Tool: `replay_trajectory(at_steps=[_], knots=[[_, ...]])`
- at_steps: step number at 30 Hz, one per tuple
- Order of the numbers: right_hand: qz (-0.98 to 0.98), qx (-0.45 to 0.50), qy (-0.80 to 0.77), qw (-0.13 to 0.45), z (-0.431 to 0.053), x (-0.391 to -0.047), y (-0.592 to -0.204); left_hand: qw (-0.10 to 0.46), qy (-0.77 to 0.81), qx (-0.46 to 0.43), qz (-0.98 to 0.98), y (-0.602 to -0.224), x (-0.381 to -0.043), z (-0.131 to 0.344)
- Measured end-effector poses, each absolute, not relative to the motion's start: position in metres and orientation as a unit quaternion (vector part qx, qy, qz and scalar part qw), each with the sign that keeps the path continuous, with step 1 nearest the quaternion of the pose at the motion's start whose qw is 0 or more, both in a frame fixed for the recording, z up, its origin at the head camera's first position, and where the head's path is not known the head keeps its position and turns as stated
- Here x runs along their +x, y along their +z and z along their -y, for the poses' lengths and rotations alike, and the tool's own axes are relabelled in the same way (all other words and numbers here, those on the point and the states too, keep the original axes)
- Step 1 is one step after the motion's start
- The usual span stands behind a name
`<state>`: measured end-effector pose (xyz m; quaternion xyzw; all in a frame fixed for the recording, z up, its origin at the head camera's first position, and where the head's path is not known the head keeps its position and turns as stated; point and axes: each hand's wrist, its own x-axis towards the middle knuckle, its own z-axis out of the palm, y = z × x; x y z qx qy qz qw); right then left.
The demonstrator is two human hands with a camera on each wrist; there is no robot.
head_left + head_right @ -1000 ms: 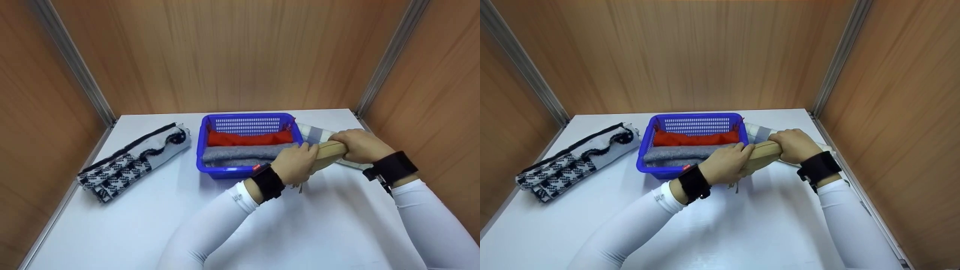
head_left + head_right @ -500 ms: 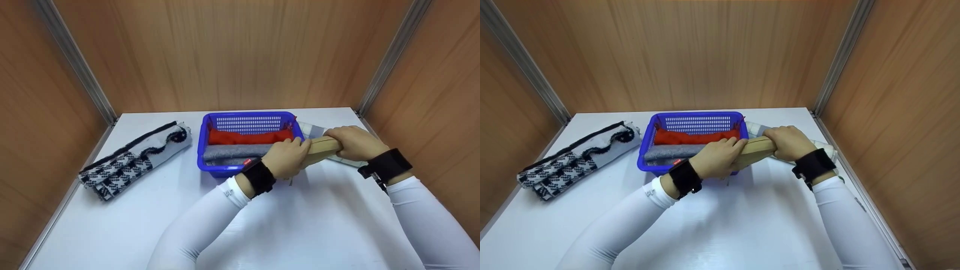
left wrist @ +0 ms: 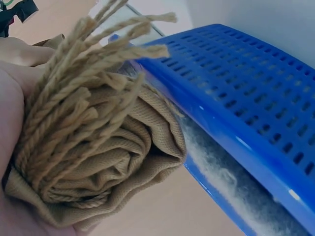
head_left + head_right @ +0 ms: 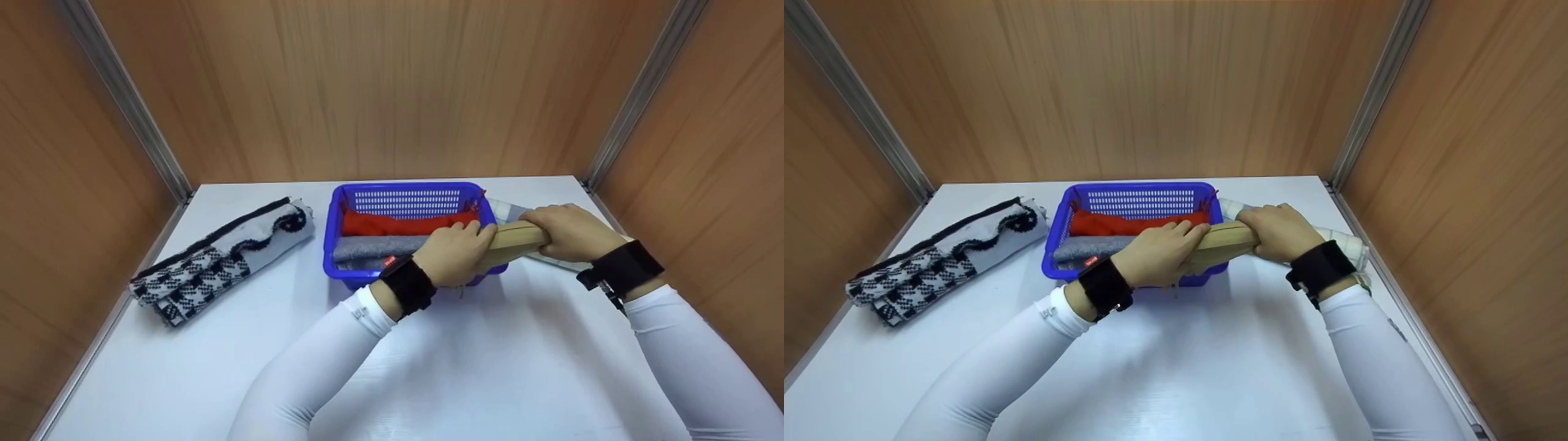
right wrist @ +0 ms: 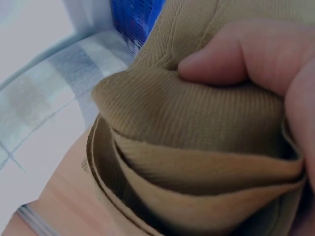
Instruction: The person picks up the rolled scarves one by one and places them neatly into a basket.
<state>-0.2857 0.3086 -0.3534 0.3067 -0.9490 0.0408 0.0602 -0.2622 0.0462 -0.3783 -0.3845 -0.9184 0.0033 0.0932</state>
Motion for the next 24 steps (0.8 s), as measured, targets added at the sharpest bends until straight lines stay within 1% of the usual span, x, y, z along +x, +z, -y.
replay_trajectory(at_steps=[7,14,24], knots=[[0.953,0.297,0.032,0.055,-0.304,-0.289,-0.353,0.092,-0.003,-0.385,0.918,-0.379,-0.268,-0.041],[0.95,0.305,0.027,0.063,-0.3,-0.292,-0.354,0.117,0.007,-0.386,0.915,-0.378,-0.27,-0.033],[0.947,0.313,0.024,0.07,-0.292,-0.291,-0.357,0.106,0.015,-0.384,0.917,-0.377,-0.273,-0.026]])
